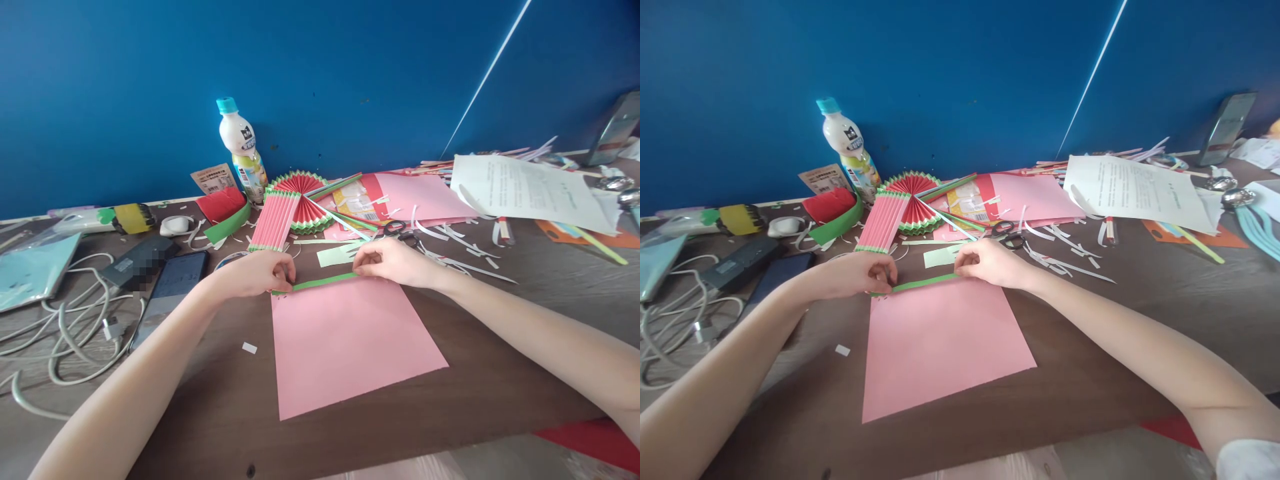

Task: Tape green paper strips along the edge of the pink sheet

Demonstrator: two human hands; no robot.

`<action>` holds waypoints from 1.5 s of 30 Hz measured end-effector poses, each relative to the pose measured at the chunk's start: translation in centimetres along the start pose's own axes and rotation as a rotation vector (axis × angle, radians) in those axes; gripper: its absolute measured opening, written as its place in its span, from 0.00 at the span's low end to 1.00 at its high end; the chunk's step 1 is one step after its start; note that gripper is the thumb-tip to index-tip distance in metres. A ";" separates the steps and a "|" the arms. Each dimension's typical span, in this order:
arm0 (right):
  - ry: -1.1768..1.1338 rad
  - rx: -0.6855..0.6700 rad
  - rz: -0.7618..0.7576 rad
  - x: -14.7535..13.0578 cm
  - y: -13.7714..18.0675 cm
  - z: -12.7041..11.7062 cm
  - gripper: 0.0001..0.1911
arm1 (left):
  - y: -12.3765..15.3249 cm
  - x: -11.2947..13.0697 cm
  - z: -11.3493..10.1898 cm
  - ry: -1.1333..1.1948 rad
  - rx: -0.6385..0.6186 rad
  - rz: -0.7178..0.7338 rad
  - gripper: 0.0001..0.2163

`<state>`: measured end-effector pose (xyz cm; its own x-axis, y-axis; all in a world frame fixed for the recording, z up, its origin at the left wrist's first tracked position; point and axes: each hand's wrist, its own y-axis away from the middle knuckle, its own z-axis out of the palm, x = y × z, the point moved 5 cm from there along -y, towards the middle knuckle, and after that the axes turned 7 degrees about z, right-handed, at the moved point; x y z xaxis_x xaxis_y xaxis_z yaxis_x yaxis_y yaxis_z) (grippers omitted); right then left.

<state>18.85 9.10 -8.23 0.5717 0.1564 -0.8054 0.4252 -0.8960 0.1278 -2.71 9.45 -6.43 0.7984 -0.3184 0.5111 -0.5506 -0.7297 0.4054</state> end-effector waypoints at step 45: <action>0.040 0.037 0.037 0.6 -0.3 1.1 0.03 | 0.1 0.1 0.2 -0.124 -0.061 -0.130 0.06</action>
<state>18.28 8.96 -9.35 0.6144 0.1388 -0.7767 0.3775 -0.9161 0.1349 -2.62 9.20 -6.45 0.8854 -0.2988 0.3561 -0.4520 -0.7325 0.5091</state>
